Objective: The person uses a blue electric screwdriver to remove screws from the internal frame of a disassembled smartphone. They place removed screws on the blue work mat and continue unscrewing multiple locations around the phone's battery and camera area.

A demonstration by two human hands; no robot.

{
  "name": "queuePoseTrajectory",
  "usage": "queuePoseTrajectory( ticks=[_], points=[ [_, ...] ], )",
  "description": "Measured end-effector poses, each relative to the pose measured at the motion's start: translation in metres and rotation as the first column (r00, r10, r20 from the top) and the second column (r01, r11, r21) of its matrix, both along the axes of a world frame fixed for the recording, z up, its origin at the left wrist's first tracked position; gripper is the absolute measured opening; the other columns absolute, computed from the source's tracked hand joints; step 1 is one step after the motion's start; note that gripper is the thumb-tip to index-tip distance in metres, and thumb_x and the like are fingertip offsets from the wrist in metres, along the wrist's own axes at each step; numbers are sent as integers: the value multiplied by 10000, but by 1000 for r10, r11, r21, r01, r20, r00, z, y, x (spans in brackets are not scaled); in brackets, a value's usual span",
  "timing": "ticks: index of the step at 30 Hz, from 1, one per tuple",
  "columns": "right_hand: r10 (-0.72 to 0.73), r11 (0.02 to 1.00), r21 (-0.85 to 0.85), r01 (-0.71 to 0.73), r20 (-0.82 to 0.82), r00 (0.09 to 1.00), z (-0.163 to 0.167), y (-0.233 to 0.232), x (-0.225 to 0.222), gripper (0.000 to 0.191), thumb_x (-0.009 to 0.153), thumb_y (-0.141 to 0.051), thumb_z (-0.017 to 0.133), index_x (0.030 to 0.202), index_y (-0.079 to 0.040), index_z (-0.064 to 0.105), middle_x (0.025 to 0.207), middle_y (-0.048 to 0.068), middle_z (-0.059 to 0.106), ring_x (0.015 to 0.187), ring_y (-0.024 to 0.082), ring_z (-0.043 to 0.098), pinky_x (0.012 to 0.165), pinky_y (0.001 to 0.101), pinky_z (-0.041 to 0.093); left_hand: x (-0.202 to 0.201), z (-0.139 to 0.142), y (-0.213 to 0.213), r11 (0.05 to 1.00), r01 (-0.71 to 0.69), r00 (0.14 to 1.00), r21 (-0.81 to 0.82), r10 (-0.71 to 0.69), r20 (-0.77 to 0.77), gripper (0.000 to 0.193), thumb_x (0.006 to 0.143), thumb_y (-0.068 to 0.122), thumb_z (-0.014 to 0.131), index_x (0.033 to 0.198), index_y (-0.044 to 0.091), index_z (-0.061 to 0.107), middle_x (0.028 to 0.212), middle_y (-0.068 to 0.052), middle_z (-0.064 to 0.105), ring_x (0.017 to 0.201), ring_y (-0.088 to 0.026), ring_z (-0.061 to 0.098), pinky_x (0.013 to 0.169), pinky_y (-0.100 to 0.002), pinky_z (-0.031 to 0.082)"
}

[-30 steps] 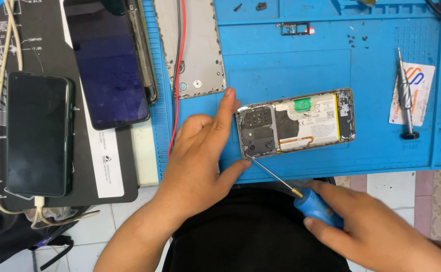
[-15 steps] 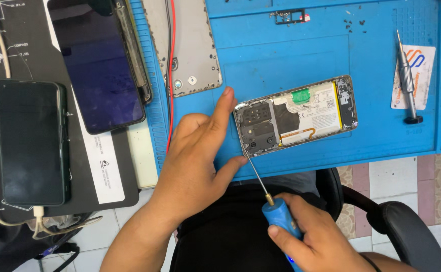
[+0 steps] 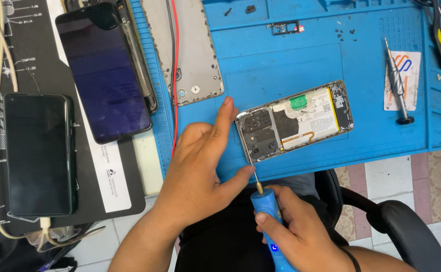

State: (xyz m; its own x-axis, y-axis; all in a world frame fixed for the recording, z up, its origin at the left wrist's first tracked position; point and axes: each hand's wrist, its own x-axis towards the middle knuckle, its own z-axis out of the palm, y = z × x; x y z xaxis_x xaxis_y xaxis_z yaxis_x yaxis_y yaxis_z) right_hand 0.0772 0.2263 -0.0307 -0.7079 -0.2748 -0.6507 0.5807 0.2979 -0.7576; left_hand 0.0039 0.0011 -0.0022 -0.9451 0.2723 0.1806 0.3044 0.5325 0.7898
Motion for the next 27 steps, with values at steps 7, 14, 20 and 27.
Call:
queuePoseTrajectory(
  ticks=[7,14,20,27],
  points=[
    [-124,992,-25,125,36,992,1,-17,-8,564,865,-200,668,1403,-81,545,826,79,684,660,128,685,545,300,589,-2,-4,0,998,-40,999,-46,40,-7,1025,815,245,844,1596,-34,242,1479,-113,609,1098,-264,564,1020,-373,435],
    [-146,979,-144,143,-13,989,-5,-19,-12,493,899,-158,699,1347,5,573,864,89,685,722,128,669,627,287,565,-7,-8,-1,998,-53,998,-37,52,-21,1009,828,248,839,1585,-53,244,1444,-140,631,1108,-282,563,1012,-377,440],
    [-167,969,-176,173,49,985,-9,-14,-14,576,887,-164,683,1430,-48,528,929,72,678,761,116,646,687,284,577,-8,-8,3,998,-58,998,-33,58,-23,1010,829,257,844,1579,-66,249,1433,-144,637,1091,-285,562,999,-379,447],
    [-176,969,-166,184,61,983,-17,-7,-11,457,895,-172,677,1317,-29,579,969,83,695,768,130,674,655,286,570,-9,-7,9,996,-81,996,-19,81,-32,1006,818,262,856,1565,-77,275,1433,-148,639,1079,-270,566,981,-372,459]
  ],
)
